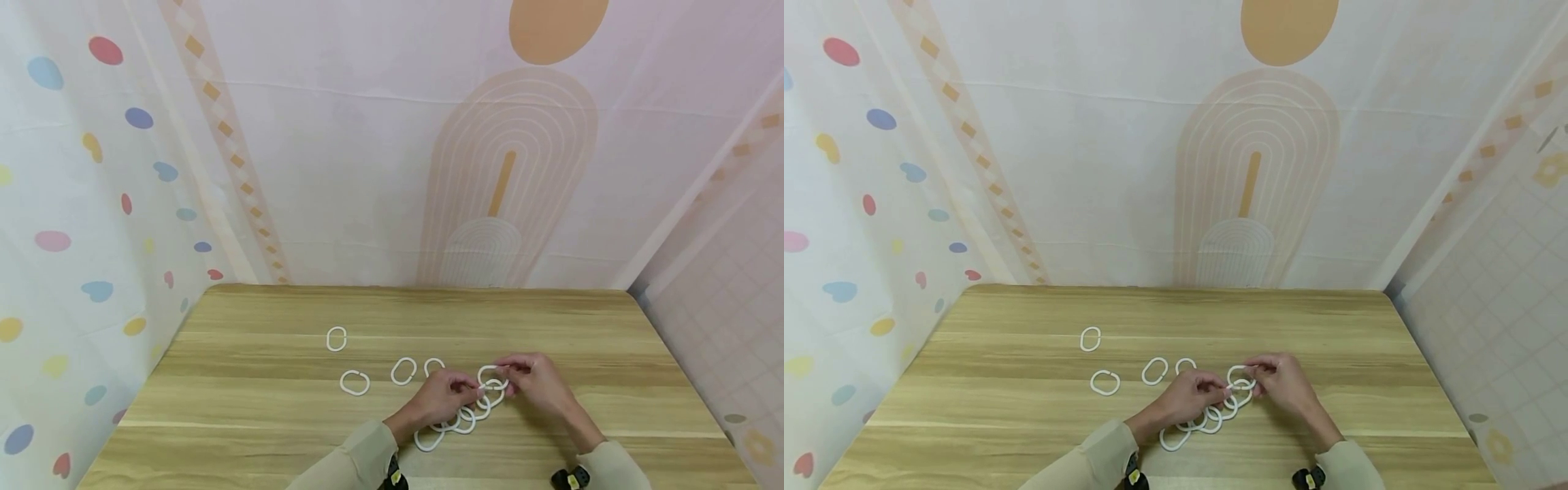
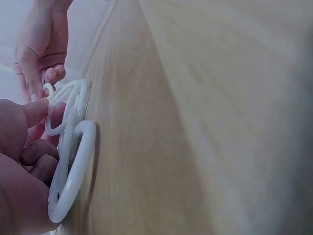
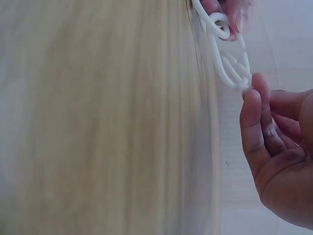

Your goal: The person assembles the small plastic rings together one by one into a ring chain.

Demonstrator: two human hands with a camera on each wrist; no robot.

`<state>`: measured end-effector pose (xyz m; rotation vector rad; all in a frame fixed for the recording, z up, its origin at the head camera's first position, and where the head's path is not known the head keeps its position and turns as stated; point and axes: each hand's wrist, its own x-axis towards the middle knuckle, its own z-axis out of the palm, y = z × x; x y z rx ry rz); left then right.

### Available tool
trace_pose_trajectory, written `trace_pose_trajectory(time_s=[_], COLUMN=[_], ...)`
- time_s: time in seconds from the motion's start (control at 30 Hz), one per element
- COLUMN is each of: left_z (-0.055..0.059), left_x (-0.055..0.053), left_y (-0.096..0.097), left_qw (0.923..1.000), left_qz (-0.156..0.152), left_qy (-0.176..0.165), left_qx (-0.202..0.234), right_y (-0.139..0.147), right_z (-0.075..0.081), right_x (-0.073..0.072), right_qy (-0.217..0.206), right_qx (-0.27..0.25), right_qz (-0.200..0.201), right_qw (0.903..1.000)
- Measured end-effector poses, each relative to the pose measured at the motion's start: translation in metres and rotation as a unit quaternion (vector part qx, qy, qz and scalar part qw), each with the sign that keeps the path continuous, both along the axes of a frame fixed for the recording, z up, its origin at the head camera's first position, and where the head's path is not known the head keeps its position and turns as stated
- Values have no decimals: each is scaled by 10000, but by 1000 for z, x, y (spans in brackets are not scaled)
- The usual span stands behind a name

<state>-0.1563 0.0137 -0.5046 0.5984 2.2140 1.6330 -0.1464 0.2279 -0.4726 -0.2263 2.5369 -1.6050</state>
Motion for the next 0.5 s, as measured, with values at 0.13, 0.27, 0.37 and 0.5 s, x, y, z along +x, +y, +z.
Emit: trace_pose_trajectory(time_s=[0.13, 0.27, 0.37, 0.5], left_z=[0, 0, 0, 0], left_x=[0, 0, 0, 0], left_y=[0, 0, 0, 0], left_qw=[10000, 10000, 9999, 9998], left_qz=[12, 6, 28, 22], left_qy=[-21, -97, -159, -190], left_qx=[9, 3, 2, 27], right_y=[5, 10, 14, 20], right_z=[0, 0, 0, -1], right_x=[0, 1, 1, 1], right_qy=[19, -17, -139, -196], right_qx=[-40, 9, 79, 113], right_qz=[107, 138, 80, 84], right_qw=[9999, 9999, 9998, 9997])
